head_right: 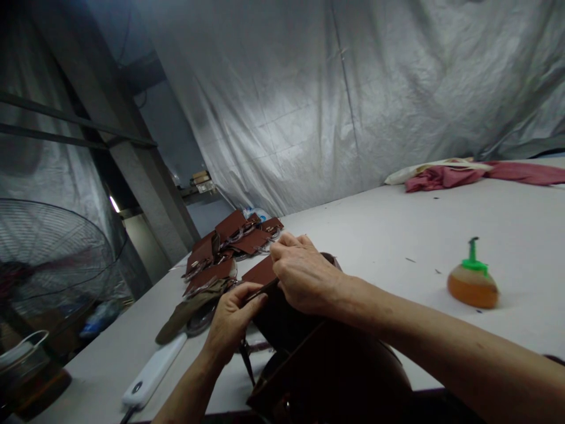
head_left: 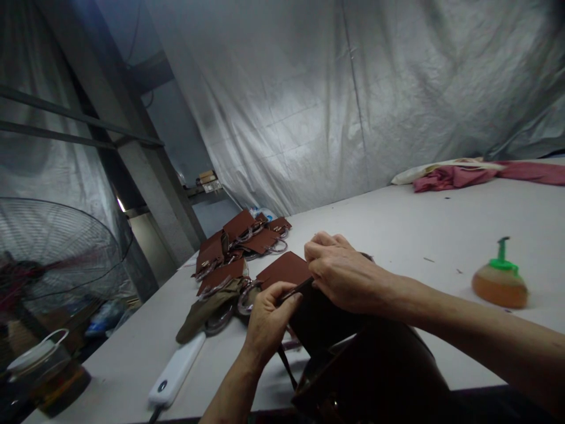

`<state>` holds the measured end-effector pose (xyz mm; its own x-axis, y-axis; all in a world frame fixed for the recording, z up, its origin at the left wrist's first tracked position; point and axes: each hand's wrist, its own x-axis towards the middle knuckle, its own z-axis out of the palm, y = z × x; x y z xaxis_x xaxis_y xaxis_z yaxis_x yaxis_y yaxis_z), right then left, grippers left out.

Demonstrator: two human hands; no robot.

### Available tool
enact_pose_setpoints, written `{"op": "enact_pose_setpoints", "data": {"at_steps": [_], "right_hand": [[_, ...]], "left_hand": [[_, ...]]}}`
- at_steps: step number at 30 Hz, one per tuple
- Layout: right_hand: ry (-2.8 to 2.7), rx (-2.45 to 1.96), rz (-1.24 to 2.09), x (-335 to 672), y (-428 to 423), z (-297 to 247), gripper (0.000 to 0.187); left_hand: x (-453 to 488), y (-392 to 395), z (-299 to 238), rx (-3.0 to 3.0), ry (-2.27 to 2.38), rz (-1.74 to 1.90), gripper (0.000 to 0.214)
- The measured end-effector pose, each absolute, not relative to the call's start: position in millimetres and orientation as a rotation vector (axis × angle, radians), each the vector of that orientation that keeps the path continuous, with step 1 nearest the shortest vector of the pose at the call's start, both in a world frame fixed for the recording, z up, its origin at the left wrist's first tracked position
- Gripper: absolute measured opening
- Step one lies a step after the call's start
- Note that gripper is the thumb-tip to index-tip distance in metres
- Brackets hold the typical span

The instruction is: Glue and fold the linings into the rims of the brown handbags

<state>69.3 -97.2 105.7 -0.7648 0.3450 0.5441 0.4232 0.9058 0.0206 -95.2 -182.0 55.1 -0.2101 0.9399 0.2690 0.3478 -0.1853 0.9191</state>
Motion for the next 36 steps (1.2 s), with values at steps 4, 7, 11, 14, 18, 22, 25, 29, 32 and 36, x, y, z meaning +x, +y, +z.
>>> {"op": "enact_pose_setpoints", "data": {"at_steps": [4, 7, 11, 14, 18, 22, 25, 29, 32, 36], "right_hand": [[-2.505, -0.548, -0.230, 71.7, -98.7, 107.0, 0.017], [-2.534, -0.543, -0.197, 85.0, -95.0, 112.1, 0.015], [-2.570, -0.630, -0.109, 109.4, -82.7, 121.4, 0.014], [-2.566, -0.641, -0.050, 121.7, -74.0, 126.2, 0.016], [-2.573, -0.560, -0.030, 126.0, -70.8, 126.1, 0.016], [-2.553, -0.594, -0.061, 124.3, -74.2, 123.2, 0.014], [-2.542, -0.646, -0.085, 123.6, -75.9, 122.3, 0.016], [-2.528, -0.662, -0.142, 123.7, -76.4, 121.7, 0.016], [-2.539, -0.676, -0.190, 121.6, -78.3, 121.4, 0.016], [-2.543, -0.699, -0.217, 114.5, -82.2, 121.9, 0.016]], "left_hand": [[-91.2, -174.1, 58.8, 1.734, 1.648, 1.409, 0.020], [-88.9, -171.1, 60.7, 1.809, 1.805, 1.437, 0.019], [-87.0, -171.4, 61.0, 1.837, 1.854, 1.437, 0.019], [-86.3, -172.2, 61.4, 1.824, 1.874, 1.422, 0.020], [-85.0, -173.8, 63.0, 1.821, 1.869, 1.392, 0.021], [-82.5, -176.3, 64.4, 1.834, 1.880, 1.362, 0.022], [-81.0, -178.0, 64.6, 1.854, 1.900, 1.332, 0.022], [-83.4, -181.4, 67.5, 1.922, 1.933, 1.277, 0.025], [-85.9, -179.9, 76.8, 1.988, 1.937, 1.118, 0.026], [-78.3, -162.6, 97.9, 2.146, 1.829, 0.911, 0.020]]}}
